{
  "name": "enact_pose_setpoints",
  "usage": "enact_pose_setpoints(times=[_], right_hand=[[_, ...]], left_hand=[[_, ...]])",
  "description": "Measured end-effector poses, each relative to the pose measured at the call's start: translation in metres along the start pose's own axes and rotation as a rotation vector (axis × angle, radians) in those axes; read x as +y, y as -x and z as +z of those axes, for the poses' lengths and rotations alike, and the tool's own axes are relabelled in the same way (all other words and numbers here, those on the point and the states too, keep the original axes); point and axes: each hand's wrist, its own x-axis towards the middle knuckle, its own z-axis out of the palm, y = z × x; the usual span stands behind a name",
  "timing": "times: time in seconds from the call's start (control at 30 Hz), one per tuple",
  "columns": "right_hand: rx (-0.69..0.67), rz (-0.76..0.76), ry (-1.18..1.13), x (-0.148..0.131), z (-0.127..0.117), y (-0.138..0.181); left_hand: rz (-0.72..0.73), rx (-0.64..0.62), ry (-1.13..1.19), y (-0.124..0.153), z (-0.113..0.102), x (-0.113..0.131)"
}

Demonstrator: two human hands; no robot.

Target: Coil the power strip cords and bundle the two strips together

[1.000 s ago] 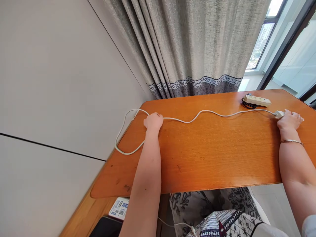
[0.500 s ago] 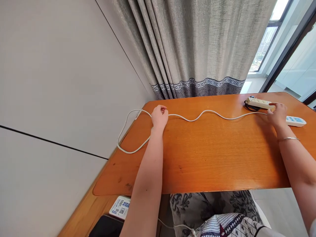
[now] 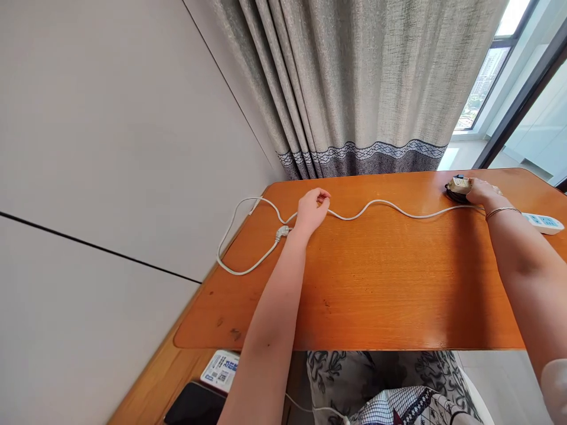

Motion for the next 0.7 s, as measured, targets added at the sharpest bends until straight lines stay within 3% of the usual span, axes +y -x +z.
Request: enact_pose_setpoints(times=[0.2, 0.37, 0.5, 0.7], right_hand=[[-0.032, -0.039, 0.047, -0.007, -0.006, 0.006], [-0.005, -0.133, -0.056, -0.021, -0.006, 0.018], [0.139, -0.267, -0.43, -0.053, -0.016, 0.042], [0.101, -0.638, -1.077, -0.12, -0.052, 0.106]], left_hand=[[0.119, -0.151, -0.057, 0.005, 0.013, 0.006], [0.134, -0.238, -0.058, 0.009, 0.021, 0.011], [0.121, -0.256, 0.001, 0.014, 0.026, 0.019], [0.119, -0.318, 0.175, 0.026, 0.036, 0.036]])
